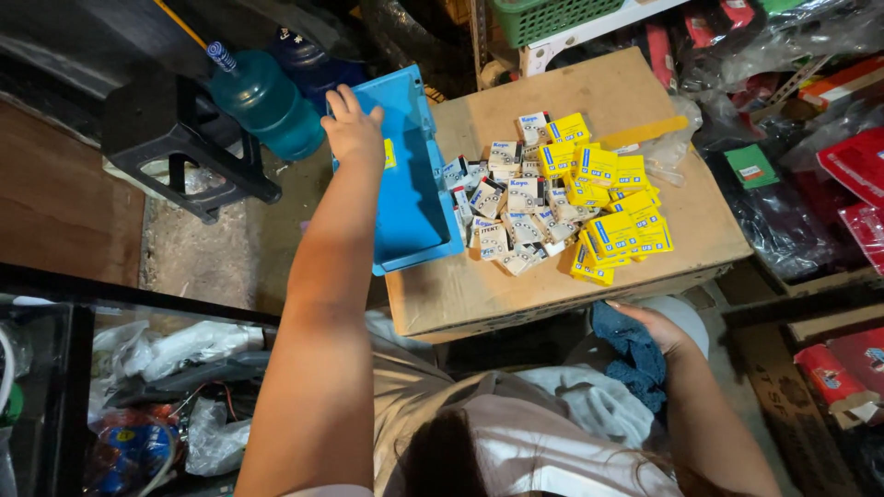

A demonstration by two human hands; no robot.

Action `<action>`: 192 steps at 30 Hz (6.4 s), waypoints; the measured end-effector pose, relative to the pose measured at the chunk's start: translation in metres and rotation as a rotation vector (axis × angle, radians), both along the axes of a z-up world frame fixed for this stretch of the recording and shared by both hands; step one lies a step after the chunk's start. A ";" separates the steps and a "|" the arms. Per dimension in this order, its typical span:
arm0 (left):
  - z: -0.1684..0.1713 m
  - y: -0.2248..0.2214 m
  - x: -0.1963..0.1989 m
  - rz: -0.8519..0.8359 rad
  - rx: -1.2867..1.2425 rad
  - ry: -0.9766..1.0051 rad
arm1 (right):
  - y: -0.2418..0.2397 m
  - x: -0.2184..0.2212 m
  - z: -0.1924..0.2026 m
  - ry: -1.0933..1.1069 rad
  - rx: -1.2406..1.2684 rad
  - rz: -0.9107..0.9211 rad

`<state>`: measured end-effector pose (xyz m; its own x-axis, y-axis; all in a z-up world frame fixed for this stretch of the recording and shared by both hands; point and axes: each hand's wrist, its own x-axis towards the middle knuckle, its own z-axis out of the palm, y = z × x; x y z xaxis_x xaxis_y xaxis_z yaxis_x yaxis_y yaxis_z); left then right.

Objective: Sorting and organizing small boxed parts into a blue plastic tray

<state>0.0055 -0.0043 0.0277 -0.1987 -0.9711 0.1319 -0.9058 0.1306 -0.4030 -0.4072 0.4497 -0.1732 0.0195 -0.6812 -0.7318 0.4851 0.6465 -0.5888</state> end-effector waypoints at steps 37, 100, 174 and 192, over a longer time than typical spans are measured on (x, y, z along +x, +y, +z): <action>0.025 0.029 -0.016 0.095 0.123 0.018 | 0.008 0.001 -0.026 -0.062 -0.110 -0.146; -0.018 0.010 0.005 -0.100 -0.102 0.022 | -0.003 -0.017 -0.031 -0.030 -0.025 -0.027; 0.028 0.045 -0.007 -0.165 0.148 0.097 | -0.007 -0.035 -0.081 -0.102 -0.027 -0.093; 0.015 0.042 0.005 -0.137 -0.109 0.141 | 0.002 -0.028 -0.070 -0.096 -0.042 -0.110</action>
